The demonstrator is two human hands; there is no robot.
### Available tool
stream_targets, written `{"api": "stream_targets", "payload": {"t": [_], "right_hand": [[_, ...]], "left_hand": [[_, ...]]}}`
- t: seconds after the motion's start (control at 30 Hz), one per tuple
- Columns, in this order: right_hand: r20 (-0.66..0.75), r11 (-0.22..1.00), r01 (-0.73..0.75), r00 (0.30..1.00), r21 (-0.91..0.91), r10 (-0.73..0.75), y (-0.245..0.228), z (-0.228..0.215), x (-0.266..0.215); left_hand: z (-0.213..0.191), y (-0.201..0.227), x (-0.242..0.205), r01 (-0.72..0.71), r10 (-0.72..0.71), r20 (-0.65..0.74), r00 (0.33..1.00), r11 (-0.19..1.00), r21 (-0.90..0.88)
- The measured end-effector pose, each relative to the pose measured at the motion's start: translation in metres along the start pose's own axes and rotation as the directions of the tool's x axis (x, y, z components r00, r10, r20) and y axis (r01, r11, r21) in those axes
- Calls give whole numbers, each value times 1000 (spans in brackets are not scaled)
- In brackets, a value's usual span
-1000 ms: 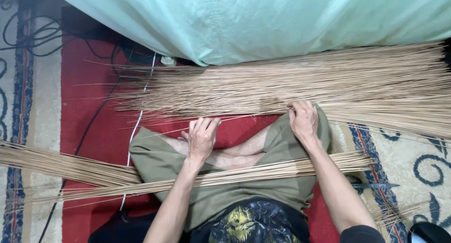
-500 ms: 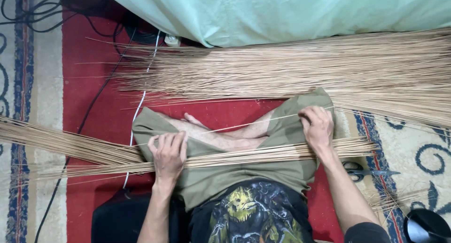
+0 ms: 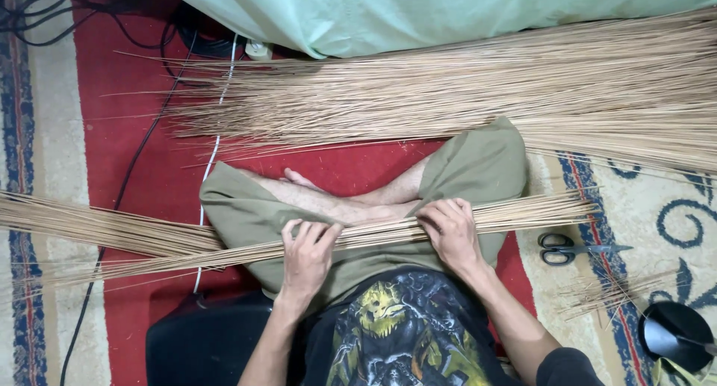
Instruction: Sorting and aligning thin bamboo sticks into bundles while sitting on the floor.
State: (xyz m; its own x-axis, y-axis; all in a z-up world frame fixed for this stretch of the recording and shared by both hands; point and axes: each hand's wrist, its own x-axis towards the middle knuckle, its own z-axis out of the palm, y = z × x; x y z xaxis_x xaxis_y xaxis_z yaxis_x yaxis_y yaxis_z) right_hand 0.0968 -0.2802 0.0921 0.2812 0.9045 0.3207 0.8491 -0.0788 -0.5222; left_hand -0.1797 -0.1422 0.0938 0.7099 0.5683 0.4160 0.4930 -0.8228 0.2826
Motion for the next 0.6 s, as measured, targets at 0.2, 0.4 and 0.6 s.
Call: {"api": "stream_targets", "payload": {"t": [0.2,0.4,0.6], "right_hand": [[2,998,-42,999,52,42,1,1,-6],[43,978,-102,995,181,95,-2,6,-11],[96,964,-149,987,219,131,4,12,-11]], "left_hand": [[-12,-29,-18,74,-75,38,996,997,34],[-14,-33,-20,138,-131,174,976,990,-29],[-13,-34,-10,170,-157,156,975,982,-78]]}}
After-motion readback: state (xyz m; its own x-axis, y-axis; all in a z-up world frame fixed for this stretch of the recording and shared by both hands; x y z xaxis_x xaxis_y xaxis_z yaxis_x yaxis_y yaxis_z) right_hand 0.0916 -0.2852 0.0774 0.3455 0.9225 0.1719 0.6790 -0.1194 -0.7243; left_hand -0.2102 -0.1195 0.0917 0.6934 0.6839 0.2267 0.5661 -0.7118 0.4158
